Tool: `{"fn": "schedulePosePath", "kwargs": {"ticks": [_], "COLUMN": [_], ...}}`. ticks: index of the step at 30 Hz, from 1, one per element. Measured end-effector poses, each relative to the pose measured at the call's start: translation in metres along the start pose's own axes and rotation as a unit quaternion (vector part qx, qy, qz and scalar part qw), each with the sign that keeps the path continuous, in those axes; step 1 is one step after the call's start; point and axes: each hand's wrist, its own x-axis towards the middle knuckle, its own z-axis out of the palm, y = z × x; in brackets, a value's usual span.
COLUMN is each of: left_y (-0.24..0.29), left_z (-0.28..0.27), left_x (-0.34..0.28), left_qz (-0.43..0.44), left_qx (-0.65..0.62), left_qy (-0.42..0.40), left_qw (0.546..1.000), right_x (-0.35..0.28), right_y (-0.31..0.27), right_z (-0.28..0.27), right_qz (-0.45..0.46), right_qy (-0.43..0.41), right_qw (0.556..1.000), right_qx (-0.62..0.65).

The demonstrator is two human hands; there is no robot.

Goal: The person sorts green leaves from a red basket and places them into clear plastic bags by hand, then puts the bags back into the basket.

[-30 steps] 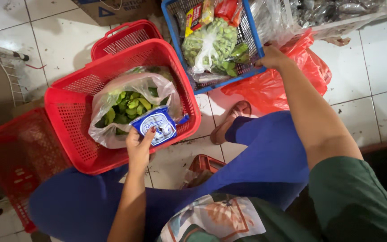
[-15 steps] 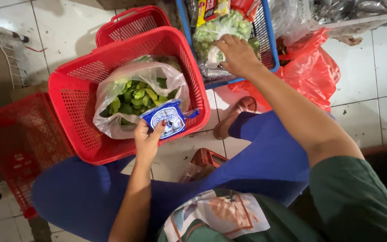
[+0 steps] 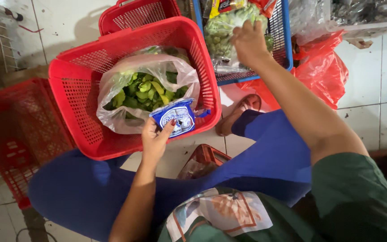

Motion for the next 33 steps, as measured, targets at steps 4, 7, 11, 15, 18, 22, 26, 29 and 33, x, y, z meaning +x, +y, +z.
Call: {"fn": "schedulePosePath", "kwargs": {"ticks": [4, 7, 11, 15, 18, 22, 26, 29, 33], "left_y": [0.005, 0.01, 0.015, 0.014, 0.013, 0.007, 0.002, 0.0, 0.003], "left_z": [-0.001, 0.0, 0.003, 0.004, 0.003, 0.002, 0.001, 0.001, 0.007], "left_x": [0.0, 0.003, 0.006, 0.005, 0.008, 0.01, 0.009, 0.011, 0.01], "left_qz": [0.007, 0.021, 0.032, 0.038, 0.045, 0.055, 0.068, 0.093, 0.088], "left_qx": [-0.038, -0.073, -0.096, -0.099, -0.094, -0.106, -0.105, -0.076, -0.068], "left_qy": [0.013, 0.059, 0.084, 0.07, 0.064, 0.055, 0.035, 0.013, -0.01], "left_qw": [0.999, 0.995, 0.991, 0.992, 0.993, 0.991, 0.992, 0.993, 0.994], "right_x": [-0.003, -0.011, -0.008, -0.005, -0.014, -0.035, -0.058, -0.076, -0.095], "right_y": [-0.027, -0.041, -0.04, -0.021, -0.004, 0.005, -0.013, -0.025, -0.047], "right_z": [0.014, 0.041, 0.061, 0.038, 0.002, -0.041, -0.069, -0.092, -0.126], "right_qz": [-0.064, -0.031, -0.037, 0.035, 0.069, 0.081, 0.082, 0.155, 0.15], "right_qy": [-0.197, -0.17, -0.098, -0.164, -0.151, -0.067, 0.047, 0.092, 0.14], "right_qw": [0.965, 0.973, 0.989, 0.973, 0.963, 0.958, 0.944, 0.913, 0.84], "right_qx": [0.159, 0.15, 0.107, 0.157, 0.211, 0.268, 0.315, 0.367, 0.502]}}
